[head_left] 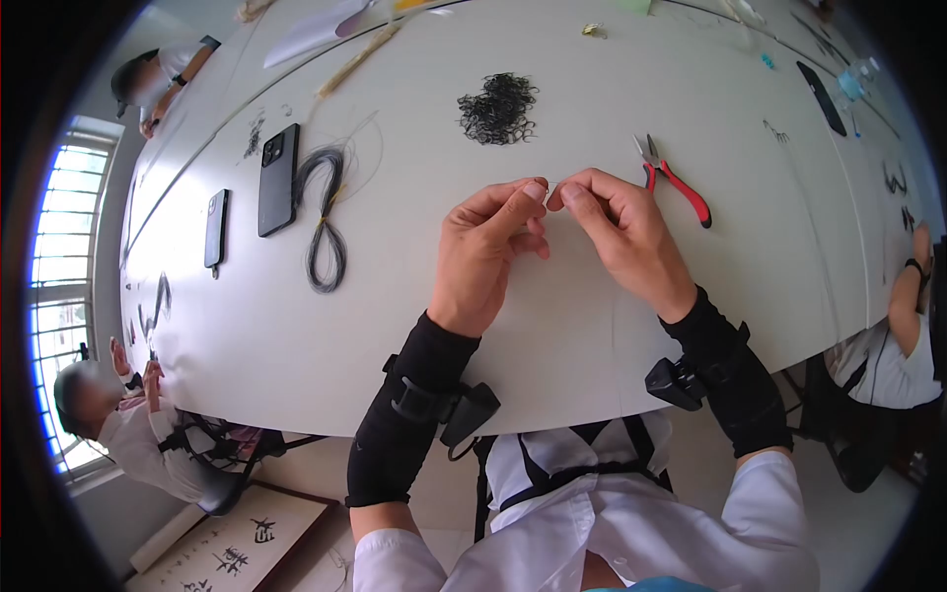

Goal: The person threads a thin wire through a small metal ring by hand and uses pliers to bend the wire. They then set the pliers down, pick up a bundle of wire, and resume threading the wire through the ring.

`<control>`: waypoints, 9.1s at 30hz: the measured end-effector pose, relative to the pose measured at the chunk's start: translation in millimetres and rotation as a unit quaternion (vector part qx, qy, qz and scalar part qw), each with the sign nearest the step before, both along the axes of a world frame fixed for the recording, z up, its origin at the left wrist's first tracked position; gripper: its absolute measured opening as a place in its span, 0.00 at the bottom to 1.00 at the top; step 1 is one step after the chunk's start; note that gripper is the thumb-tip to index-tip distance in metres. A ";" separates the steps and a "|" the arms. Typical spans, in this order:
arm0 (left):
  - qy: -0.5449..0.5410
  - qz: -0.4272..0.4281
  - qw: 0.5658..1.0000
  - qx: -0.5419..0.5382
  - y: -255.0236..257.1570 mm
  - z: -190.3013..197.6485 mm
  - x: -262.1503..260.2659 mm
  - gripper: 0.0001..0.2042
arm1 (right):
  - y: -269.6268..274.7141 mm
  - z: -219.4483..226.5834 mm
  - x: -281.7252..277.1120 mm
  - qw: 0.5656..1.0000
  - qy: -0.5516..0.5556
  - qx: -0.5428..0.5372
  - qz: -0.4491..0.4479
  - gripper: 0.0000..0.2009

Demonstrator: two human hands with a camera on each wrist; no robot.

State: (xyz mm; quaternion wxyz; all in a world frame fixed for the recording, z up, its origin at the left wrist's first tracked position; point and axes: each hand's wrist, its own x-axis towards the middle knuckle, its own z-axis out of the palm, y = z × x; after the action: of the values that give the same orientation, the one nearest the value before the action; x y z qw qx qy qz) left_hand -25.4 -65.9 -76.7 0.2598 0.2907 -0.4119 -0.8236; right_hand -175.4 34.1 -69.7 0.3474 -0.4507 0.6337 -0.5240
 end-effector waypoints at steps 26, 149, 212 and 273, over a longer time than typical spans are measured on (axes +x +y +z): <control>0.002 -0.037 0.999 -0.038 -4.6 -0.3 -2.2 0.09 | 2.6 11.0 6.9 0.996 -0.024 0.032 0.077 0.12; 0.034 -0.069 0.993 -0.085 -7.2 -5.2 5.7 0.07 | 11.4 14.3 -0.1 0.976 -0.061 0.159 0.139 0.09; -0.154 -0.125 0.818 -0.540 -8.7 8.5 8.3 0.03 | 15.5 0.3 -15.4 0.995 0.079 0.049 0.042 0.10; -0.194 -0.129 0.834 -0.501 -8.6 0.7 8.0 0.03 | 5.5 -6.6 -5.1 0.996 0.077 0.043 -0.012 0.06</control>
State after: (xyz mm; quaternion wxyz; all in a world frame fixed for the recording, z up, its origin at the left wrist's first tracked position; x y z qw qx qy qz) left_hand -17.4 -74.5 -76.0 0.1760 0.2191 -0.8436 -0.4576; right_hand -180.5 39.6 -76.3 0.3107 -0.4666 0.6859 -0.4639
